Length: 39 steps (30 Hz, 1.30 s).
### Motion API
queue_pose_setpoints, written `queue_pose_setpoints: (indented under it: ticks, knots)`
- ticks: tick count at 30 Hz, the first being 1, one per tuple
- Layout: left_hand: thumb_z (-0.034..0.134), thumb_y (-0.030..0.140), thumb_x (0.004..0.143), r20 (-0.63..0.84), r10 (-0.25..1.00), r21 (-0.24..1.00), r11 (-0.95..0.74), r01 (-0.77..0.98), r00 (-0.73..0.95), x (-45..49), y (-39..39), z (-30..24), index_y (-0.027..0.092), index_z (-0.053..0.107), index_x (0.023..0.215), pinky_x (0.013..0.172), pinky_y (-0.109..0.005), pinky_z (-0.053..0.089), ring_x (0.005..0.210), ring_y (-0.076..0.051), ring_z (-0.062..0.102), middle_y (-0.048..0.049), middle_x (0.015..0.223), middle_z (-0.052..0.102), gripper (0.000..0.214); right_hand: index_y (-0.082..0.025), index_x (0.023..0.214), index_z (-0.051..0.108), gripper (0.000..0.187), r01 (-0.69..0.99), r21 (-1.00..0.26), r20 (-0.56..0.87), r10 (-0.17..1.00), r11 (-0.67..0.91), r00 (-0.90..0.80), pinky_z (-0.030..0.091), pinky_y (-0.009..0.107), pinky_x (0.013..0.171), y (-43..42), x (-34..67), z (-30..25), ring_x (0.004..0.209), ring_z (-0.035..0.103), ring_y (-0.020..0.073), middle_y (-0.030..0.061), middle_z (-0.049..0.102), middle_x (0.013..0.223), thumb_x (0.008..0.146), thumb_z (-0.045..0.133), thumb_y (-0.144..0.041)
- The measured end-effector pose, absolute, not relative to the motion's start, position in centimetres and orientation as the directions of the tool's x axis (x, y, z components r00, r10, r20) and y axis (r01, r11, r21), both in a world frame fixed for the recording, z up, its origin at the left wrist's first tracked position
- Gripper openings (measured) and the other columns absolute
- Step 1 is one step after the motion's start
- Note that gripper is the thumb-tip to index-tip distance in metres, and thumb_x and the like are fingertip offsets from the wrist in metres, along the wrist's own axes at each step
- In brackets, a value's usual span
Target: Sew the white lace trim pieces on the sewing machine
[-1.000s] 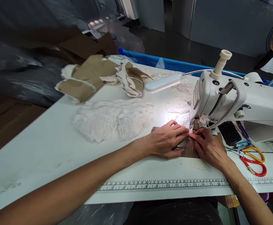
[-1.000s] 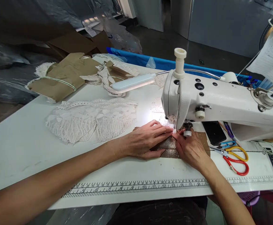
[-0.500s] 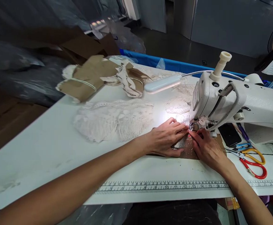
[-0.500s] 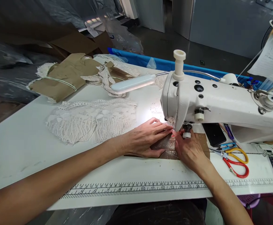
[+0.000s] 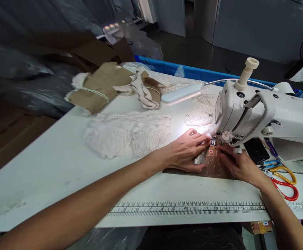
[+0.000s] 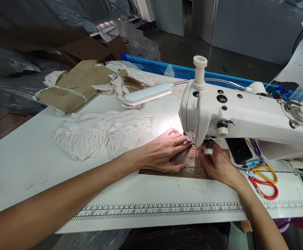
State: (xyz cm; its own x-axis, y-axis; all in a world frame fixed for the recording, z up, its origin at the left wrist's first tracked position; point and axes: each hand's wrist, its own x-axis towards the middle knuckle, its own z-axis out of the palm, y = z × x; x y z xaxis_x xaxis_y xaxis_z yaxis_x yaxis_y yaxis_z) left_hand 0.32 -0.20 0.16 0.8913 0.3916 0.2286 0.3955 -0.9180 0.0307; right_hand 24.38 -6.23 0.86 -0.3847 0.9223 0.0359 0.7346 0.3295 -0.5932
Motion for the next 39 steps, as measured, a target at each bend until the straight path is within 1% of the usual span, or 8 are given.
queue_pose_setpoints:
  ticks: [7, 11, 15, 22, 26, 30, 36, 39]
  knots:
    - [0.051, 0.049, 0.085, 0.212, 0.418, 0.065, -0.908, 0.414, 0.883, 0.4, -0.2, 0.2, 0.010, 0.062, 0.108, 0.086, -0.040, 0.041, 0.083, -0.022, 0.054, -0.0097, 0.093, 0.061, 0.047, -0.018, 0.083, 0.064, 0.038, 0.741, -0.640, 0.088, 0.978, 0.202, -0.191, 0.055, 0.041, 0.078, -4.2, 24.7, -0.9, 0.085, 0.066, 0.0274, 0.0103, 0.067, 0.080, 0.098, 0.036, -0.039]
    - [0.050, 0.049, 0.085, 0.208, 0.426, 0.069, -0.904, 0.421, 0.881, 0.4, -0.2, 0.2, 0.010, 0.063, 0.103, 0.085, -0.041, 0.040, 0.082, -0.022, 0.053, -0.0099, 0.093, 0.061, 0.045, -0.018, 0.091, 0.066, 0.037, 0.716, -0.653, 0.131, 0.968, 0.246, -0.213, 0.053, 0.042, 0.087, -4.6, 24.3, -1.0, 0.097, 0.065, 0.0275, 0.0118, 0.068, 0.095, 0.098, 0.038, -0.042]
    - [0.051, 0.052, 0.085, 0.206, 0.447, 0.085, -0.894, 0.439, 0.870, 0.4, -0.1, 0.0, 0.009, 0.062, 0.112, 0.084, -0.041, 0.039, 0.086, -0.025, 0.054, -0.0118, 0.096, 0.061, 0.051, -0.019, 0.105, 0.066, 0.035, 0.749, -0.600, 0.147, 0.959, 0.281, -0.243, 0.054, 0.042, 0.089, -5.4, 23.9, -0.9, 0.105, 0.063, 0.0283, 0.0136, 0.065, 0.110, 0.093, 0.047, -0.045]
    - [0.042, 0.045, 0.095, 0.268, 0.517, 0.171, -0.856, 0.488, 0.813, 0.2, 0.0, -0.3, 0.011, 0.059, 0.118, 0.096, -0.045, 0.035, 0.101, -0.028, 0.056, -0.0163, 0.112, 0.061, 0.045, -0.023, 0.092, 0.067, 0.022, 0.812, -0.527, 0.220, 0.963, 0.250, -0.154, 0.057, 0.037, 0.077, -5.4, 24.2, -1.9, 0.086, 0.065, 0.0242, 0.0083, 0.065, 0.094, 0.085, 0.047, -0.028]
    - [0.037, 0.044, 0.099, 0.211, 0.541, 0.188, -0.840, 0.509, 0.814, 0.3, 0.3, -0.2, 0.012, 0.058, 0.119, 0.104, -0.046, 0.030, 0.108, -0.028, 0.055, -0.0150, 0.114, 0.063, 0.043, -0.023, 0.092, 0.067, 0.021, 0.815, -0.517, 0.247, 0.957, 0.261, -0.151, 0.057, 0.038, 0.079, -5.6, 24.1, -1.9, 0.088, 0.065, 0.0247, 0.0086, 0.064, 0.097, 0.083, 0.048, -0.026]
    - [0.036, 0.043, 0.101, 0.198, 0.579, 0.100, -0.815, 0.571, 0.791, 0.6, -0.4, -0.3, 0.012, 0.059, 0.121, 0.098, -0.044, 0.034, 0.110, -0.029, 0.055, -0.0159, 0.119, 0.063, 0.043, -0.023, 0.095, 0.067, 0.024, 0.791, -0.550, 0.259, 0.955, 0.268, -0.144, 0.056, 0.037, 0.079, -5.7, 23.9, -1.7, 0.089, 0.065, 0.0240, 0.0082, 0.064, 0.098, 0.082, 0.048, -0.026]
    - [0.039, 0.057, 0.099, 0.236, 0.708, -0.156, -0.648, 0.745, 0.665, 1.2, -2.6, 0.9, 0.010, 0.062, 0.113, 0.073, -0.039, 0.038, 0.087, -0.028, 0.058, -0.0185, 0.125, 0.060, 0.054, -0.022, 0.081, 0.062, 0.022, 0.731, -0.646, 0.234, 0.968, 0.220, -0.084, 0.054, 0.032, 0.066, -5.3, 23.7, -0.8, 0.078, 0.063, 0.0226, 0.0066, 0.065, 0.082, 0.084, 0.045, -0.035]
    - [0.041, 0.040, 0.102, 0.214, 0.668, -0.132, -0.703, 0.698, 0.713, 1.3, -1.3, 1.7, 0.010, 0.064, 0.097, 0.071, -0.036, 0.038, 0.086, -0.025, 0.057, -0.0163, 0.111, 0.063, 0.038, -0.021, 0.074, 0.057, 0.025, 0.730, -0.658, 0.205, 0.977, 0.184, -0.061, 0.050, 0.030, 0.060, -5.2, 23.7, -0.5, 0.068, 0.059, 0.0207, 0.0047, 0.061, 0.071, 0.084, 0.044, -0.039]
